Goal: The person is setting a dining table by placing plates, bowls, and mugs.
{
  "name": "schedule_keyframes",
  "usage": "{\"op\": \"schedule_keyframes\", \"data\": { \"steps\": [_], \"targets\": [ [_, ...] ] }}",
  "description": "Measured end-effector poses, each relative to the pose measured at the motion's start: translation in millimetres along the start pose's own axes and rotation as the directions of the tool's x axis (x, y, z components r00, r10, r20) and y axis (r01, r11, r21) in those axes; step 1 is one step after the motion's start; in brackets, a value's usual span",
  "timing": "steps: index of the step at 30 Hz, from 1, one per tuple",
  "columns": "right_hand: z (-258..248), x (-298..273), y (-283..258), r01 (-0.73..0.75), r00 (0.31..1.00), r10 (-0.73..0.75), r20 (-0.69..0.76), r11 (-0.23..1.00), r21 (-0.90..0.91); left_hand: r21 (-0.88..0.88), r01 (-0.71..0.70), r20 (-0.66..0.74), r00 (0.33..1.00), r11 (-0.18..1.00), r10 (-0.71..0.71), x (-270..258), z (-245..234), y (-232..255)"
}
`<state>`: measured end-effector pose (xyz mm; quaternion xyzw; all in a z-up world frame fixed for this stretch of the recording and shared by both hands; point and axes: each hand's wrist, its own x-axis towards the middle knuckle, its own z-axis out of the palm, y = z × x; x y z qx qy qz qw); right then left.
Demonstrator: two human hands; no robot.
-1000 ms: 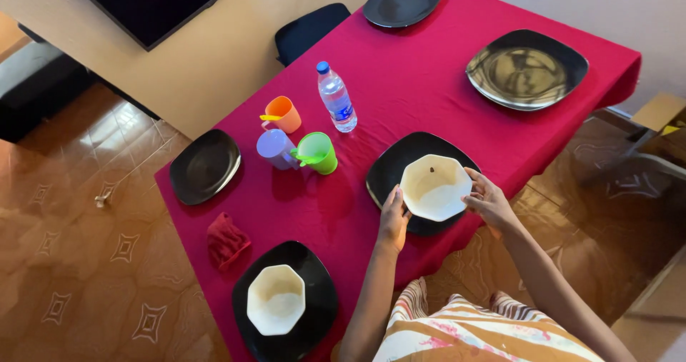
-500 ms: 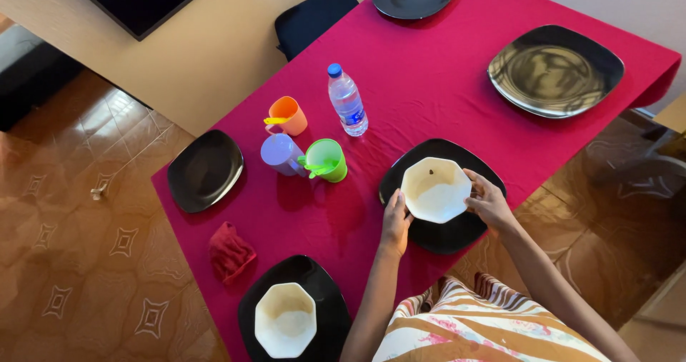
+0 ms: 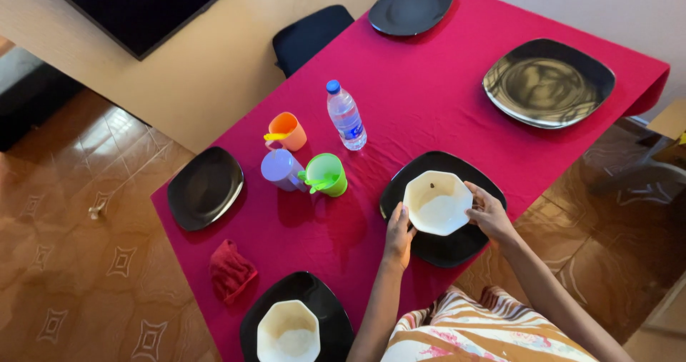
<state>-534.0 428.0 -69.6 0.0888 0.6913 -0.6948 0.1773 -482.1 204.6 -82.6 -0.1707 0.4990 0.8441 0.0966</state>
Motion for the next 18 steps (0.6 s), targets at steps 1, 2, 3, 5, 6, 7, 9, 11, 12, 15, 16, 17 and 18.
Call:
{"op": "schedule_keyframes", "data": {
  "steps": [1, 2, 3, 5, 6, 7, 9, 11, 12, 15, 16, 17, 18],
  "targets": [
    [0, 1, 1, 0.006, 1.0, -0.006, -0.003, 1.0, 0.002, 0.003, -0.003, 0.005, 1.0, 1.0, 0.003, 0, 0, 0],
    [0, 2, 1, 0.002, 1.0, -0.002, -0.012, 1.0, -0.023, 0.014, -0.004, 0.004, 1.0, 1.0, 0.004, 1, 0, -1],
    [0, 3, 2, -0.003, 1.0, 0.002, -0.019, 0.999, -0.05, 0.023, -0.004, 0.0, 1.0, 1.0, 0.004, 1, 0, -2],
    [1, 2, -4, -0.009, 0.999, 0.006, -0.032, 0.997, -0.075, 0.04, -0.001, 0.0, 1.0, 0.999, 0.001, 2, 1, -3],
    [2, 2, -7, -0.019, 0.999, 0.015, -0.044, 0.995, -0.101, 0.054, 0.006, -0.003, 1.0, 0.999, -0.006, 4, 1, -4],
    [1, 7, -2, -0.016, 0.999, 0.012, -0.044, 0.995, -0.101, 0.054, 0.003, -0.002, 1.0, 0.999, -0.003, 4, 3, -3],
    [-2, 17, 11, 0.026, 0.998, -0.03, -0.049, 0.996, -0.082, 0.101, -0.04, 0.027, 0.999, 0.994, 0.038, 3, 4, -3],
    [-1, 16, 8, 0.025, 0.998, -0.032, -0.059, 0.994, -0.11, 0.137, -0.012, -0.004, 1.0, 0.991, 0.013, 2, 7, -4],
    [0, 16, 6, 0.024, 0.997, -0.033, -0.071, 0.99, -0.136, 0.173, 0.018, -0.034, 0.999, 0.985, -0.012, 2, 8, -4],
    [0, 23, 13, 0.067, 0.994, -0.077, -0.077, 0.99, -0.125, 0.392, -0.118, -0.078, 0.984, 0.912, 0.161, -2, 13, -7],
    [-5, 32, 26, 0.066, 0.994, -0.076, -0.074, 0.99, -0.125, 0.392, -0.117, -0.081, 0.984, 0.913, 0.161, 5, 9, -18],
    [-8, 42, 38, 0.154, 0.986, -0.16, -0.051, 0.982, -0.112, 0.557, -0.245, -0.033, 0.948, 0.794, 0.316, 11, 4, -28],
    [-12, 52, 51, 0.24, 0.97, -0.243, -0.029, 0.966, -0.096, 0.694, -0.351, 0.044, 0.892, 0.628, 0.45, 17, 0, -38]
  ]
}}
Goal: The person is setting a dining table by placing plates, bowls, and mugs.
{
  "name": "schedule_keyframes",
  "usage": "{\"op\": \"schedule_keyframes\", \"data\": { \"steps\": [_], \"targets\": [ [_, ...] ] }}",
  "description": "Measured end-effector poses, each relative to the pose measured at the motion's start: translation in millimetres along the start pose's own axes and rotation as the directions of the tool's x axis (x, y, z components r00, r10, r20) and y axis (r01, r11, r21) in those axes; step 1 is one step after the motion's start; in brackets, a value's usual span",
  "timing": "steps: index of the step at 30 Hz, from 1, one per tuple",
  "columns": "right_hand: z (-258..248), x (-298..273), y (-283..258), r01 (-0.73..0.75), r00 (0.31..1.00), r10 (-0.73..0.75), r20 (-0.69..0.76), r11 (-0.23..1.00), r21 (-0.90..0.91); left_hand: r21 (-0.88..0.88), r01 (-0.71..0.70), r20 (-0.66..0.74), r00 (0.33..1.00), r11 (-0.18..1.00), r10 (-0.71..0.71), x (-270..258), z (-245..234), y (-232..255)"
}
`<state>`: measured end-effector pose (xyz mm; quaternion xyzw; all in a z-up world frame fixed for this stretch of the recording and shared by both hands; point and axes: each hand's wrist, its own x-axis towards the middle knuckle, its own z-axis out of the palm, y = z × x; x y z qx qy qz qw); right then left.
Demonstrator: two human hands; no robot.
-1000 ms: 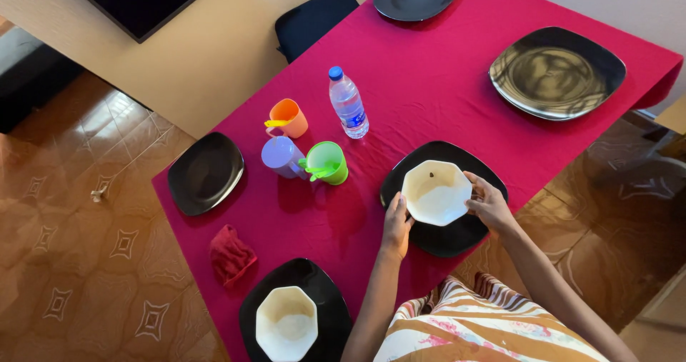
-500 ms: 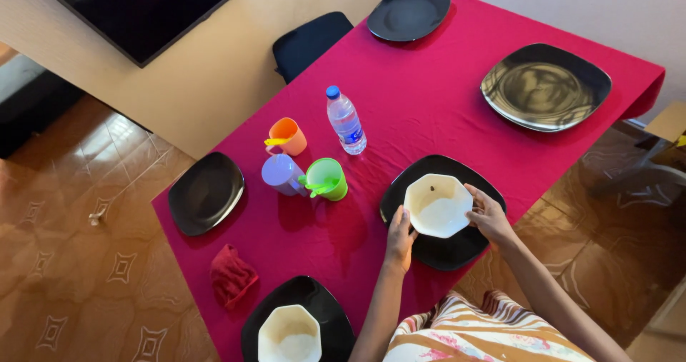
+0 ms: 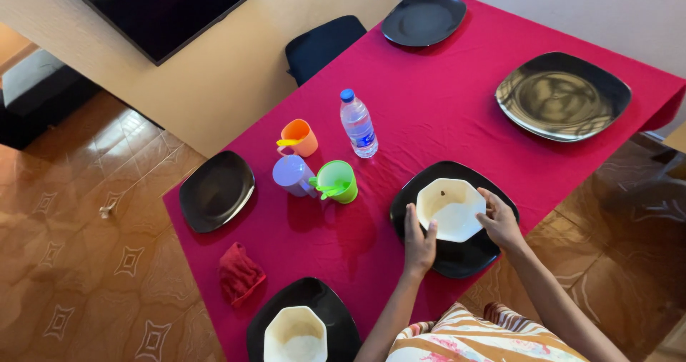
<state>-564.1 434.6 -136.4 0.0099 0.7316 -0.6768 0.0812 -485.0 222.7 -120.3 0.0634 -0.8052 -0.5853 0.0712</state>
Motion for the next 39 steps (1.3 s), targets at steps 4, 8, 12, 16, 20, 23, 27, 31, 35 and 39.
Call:
{"op": "schedule_keyframes", "data": {
  "steps": [4, 8, 12, 16, 20, 23, 27, 31, 35, 39],
  "targets": [
    [3, -1, -1, 0.027, 0.999, -0.03, -0.036, 0.997, -0.075, 0.206, -0.174, 0.019, 0.985, 0.963, 0.174, -7, 2, 13],
    [12, -14, -41, 0.035, 0.989, -0.069, -0.128, 0.968, -0.249, 0.428, -0.279, 0.142, 0.96, 0.859, 0.241, -15, -2, 36],
    [18, -18, -53, 0.093, 0.979, -0.146, -0.14, 0.939, -0.332, 0.52, -0.342, 0.202, 0.94, 0.783, 0.276, -21, -1, 40],
    [12, -9, -49, 0.228, 0.956, -0.287, -0.053, 0.848, -0.479, 0.537, -0.307, 0.182, 0.952, 0.785, 0.247, -24, 3, 44],
    [5, -2, -53, 0.123, 0.99, -0.137, 0.01, 0.846, -0.518, 0.592, -0.252, 0.118, 0.967, 0.765, 0.227, -28, 13, 45],
    [-2, 3, -50, 0.161, 0.987, -0.143, 0.074, 0.851, -0.5, 0.6, -0.194, 0.047, 0.977, 0.777, 0.208, -32, 19, 49],
    [-12, 9, -53, 0.251, 0.966, -0.189, 0.177, 0.852, -0.46, 0.62, -0.141, -0.049, 0.975, 0.772, 0.217, -34, 30, 48],
    [-17, 17, -49, 0.257, 0.958, -0.165, 0.235, 0.859, -0.442, 0.649, -0.085, -0.113, 0.972, 0.756, 0.207, -39, 42, 43],
    [-22, 26, -43, 0.35, 0.921, -0.229, 0.315, 0.84, -0.415, 0.649, -0.042, -0.157, 0.97, 0.76, 0.188, -41, 54, 37],
    [-25, 22, -59, 0.287, 0.93, -0.162, 0.329, 0.881, -0.376, 0.661, -0.007, -0.219, 0.955, 0.751, 0.202, -47, 58, 48]
  ]
}}
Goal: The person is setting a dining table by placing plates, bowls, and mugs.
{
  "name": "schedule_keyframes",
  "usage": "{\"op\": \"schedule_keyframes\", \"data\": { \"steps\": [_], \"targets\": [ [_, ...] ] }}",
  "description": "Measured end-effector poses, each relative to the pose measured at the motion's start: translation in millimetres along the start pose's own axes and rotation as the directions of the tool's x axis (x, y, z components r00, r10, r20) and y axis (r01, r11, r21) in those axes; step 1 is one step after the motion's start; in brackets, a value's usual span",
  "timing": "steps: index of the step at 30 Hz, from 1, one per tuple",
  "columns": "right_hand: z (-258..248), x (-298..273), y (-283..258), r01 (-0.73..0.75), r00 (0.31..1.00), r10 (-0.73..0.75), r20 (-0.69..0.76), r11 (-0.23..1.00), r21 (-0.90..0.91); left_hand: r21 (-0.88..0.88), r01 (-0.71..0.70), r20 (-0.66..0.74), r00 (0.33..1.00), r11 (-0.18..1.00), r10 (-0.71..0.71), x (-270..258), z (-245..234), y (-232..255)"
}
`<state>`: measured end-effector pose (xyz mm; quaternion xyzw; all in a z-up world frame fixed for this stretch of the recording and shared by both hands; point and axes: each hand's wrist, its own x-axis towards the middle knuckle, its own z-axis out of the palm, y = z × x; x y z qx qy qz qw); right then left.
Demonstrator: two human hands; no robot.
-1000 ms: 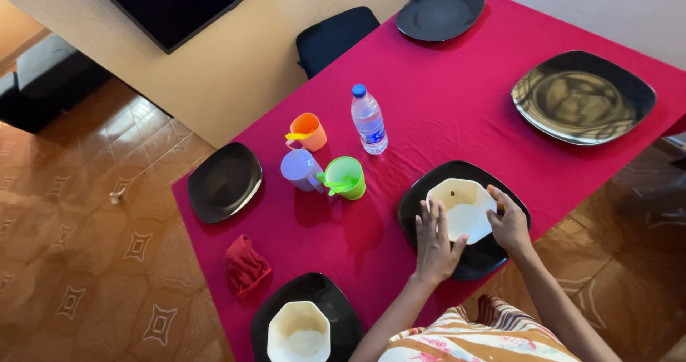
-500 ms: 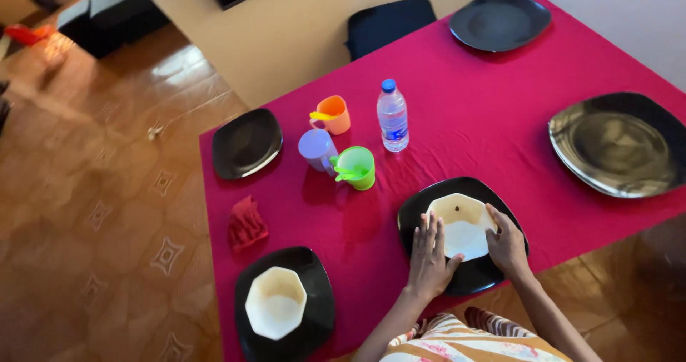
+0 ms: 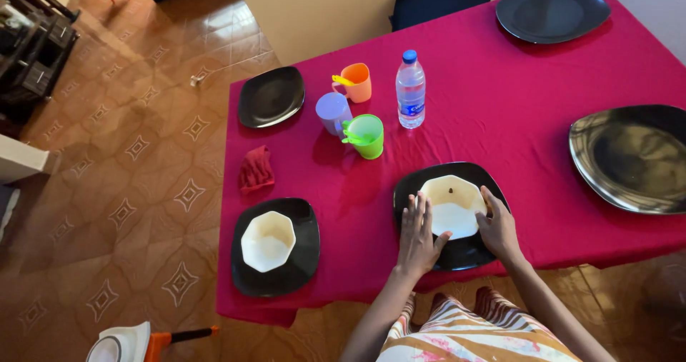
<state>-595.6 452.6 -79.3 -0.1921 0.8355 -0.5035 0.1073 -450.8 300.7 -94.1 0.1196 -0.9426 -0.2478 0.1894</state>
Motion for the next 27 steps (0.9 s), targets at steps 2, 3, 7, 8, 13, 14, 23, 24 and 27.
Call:
{"op": "schedule_keyframes", "data": {
  "steps": [2, 3, 7, 8, 13, 14, 23, 24, 27],
  "targets": [
    [-2, -5, 13, 0.048, 0.998, -0.047, -0.037, 0.998, 0.028, 0.009, 0.056, -0.007, 0.998, 0.998, -0.056, -6, 1, 4],
    [-4, -8, 20, 0.096, 0.993, -0.092, -0.079, 0.994, 0.053, 0.015, 0.109, -0.013, 0.994, 0.994, -0.109, -9, 1, 7],
    [-21, -14, 47, 0.161, 0.957, -0.202, -0.21, 0.967, -0.195, -0.007, 0.195, 0.002, 0.981, 0.981, -0.195, -26, 4, 11],
    [-26, -15, 55, 0.13, 0.946, -0.229, -0.23, 0.918, -0.376, -0.011, 0.207, 0.004, 0.978, 0.978, -0.207, -32, 7, 11],
    [-39, -14, 84, -0.077, 0.982, -0.01, -0.186, 0.887, -0.456, 0.05, 0.228, 0.024, 0.973, 0.972, -0.229, -46, 19, 11],
    [-39, -14, 81, -0.123, 0.986, 0.073, -0.147, 0.92, -0.372, 0.054, 0.234, 0.028, 0.972, 0.971, -0.235, -45, 20, 11],
    [-37, -12, 65, -0.218, 0.973, 0.19, -0.129, 0.942, -0.254, 0.036, 0.262, 0.064, 0.962, 0.964, -0.264, -45, 21, 12],
    [-37, -11, 63, -0.198, 0.976, 0.164, -0.145, 0.944, -0.264, 0.027, 0.263, 0.069, 0.962, 0.964, -0.264, -45, 21, 13],
    [-37, -7, 59, -0.18, 0.978, 0.144, -0.148, 0.946, -0.27, 0.041, 0.263, 0.076, 0.961, 0.964, -0.265, -45, 20, 16]
  ]
}}
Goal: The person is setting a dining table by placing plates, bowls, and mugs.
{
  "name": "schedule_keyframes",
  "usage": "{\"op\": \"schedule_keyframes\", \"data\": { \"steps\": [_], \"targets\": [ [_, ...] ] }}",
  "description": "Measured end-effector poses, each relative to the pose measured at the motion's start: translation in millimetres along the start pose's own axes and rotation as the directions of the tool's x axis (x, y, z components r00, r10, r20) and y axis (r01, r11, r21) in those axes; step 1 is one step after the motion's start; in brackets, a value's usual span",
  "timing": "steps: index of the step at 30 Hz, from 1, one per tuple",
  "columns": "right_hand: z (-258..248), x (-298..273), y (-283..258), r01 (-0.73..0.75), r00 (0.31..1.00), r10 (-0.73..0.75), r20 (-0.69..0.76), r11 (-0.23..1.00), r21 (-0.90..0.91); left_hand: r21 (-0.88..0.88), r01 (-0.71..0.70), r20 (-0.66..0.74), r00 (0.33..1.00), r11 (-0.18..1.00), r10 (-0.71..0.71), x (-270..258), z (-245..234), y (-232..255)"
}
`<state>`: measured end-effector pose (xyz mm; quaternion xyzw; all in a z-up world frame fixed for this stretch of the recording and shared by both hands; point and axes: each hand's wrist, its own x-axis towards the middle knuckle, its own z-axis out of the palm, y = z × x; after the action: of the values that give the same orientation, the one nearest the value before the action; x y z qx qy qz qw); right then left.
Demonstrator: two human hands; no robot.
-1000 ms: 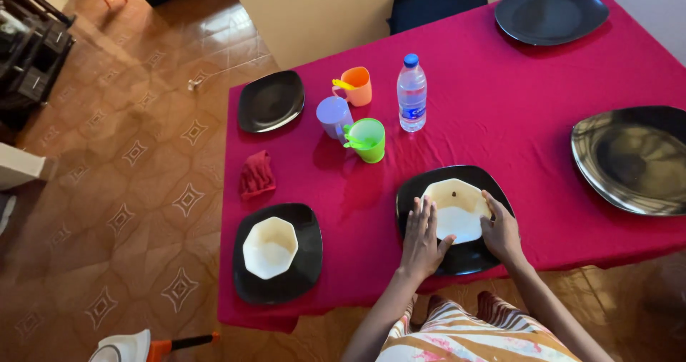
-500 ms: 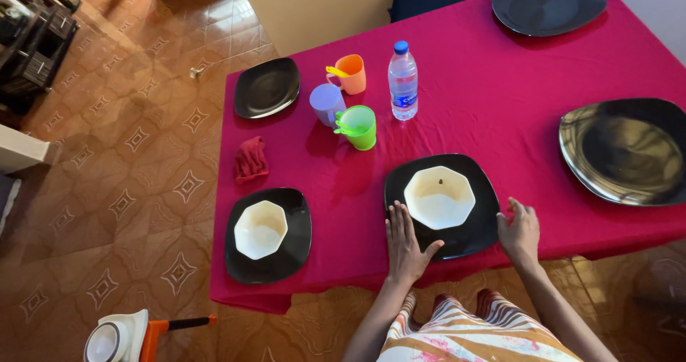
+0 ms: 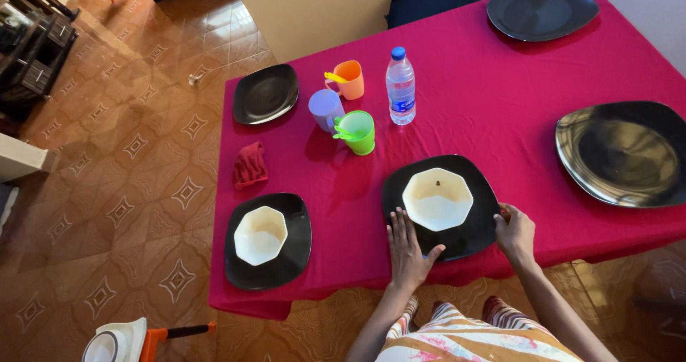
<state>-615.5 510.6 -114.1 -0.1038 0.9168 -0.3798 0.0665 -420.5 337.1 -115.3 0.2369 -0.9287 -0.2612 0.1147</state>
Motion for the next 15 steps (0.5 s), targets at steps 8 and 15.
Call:
{"op": "schedule_keyframes", "data": {
  "steps": [8, 15],
  "targets": [
    [7, 3, 5, -0.039, 0.999, 0.039, 0.026, 0.999, -0.018, 0.036, -0.039, 0.027, 0.999, 0.999, 0.038, 3, 8, -8],
    [8, -24, -12, 0.263, 0.954, -0.298, -0.035, 0.886, -0.381, 0.069, -0.123, 0.007, 0.992, 0.99, 0.123, -4, -1, -12]
  ]
}}
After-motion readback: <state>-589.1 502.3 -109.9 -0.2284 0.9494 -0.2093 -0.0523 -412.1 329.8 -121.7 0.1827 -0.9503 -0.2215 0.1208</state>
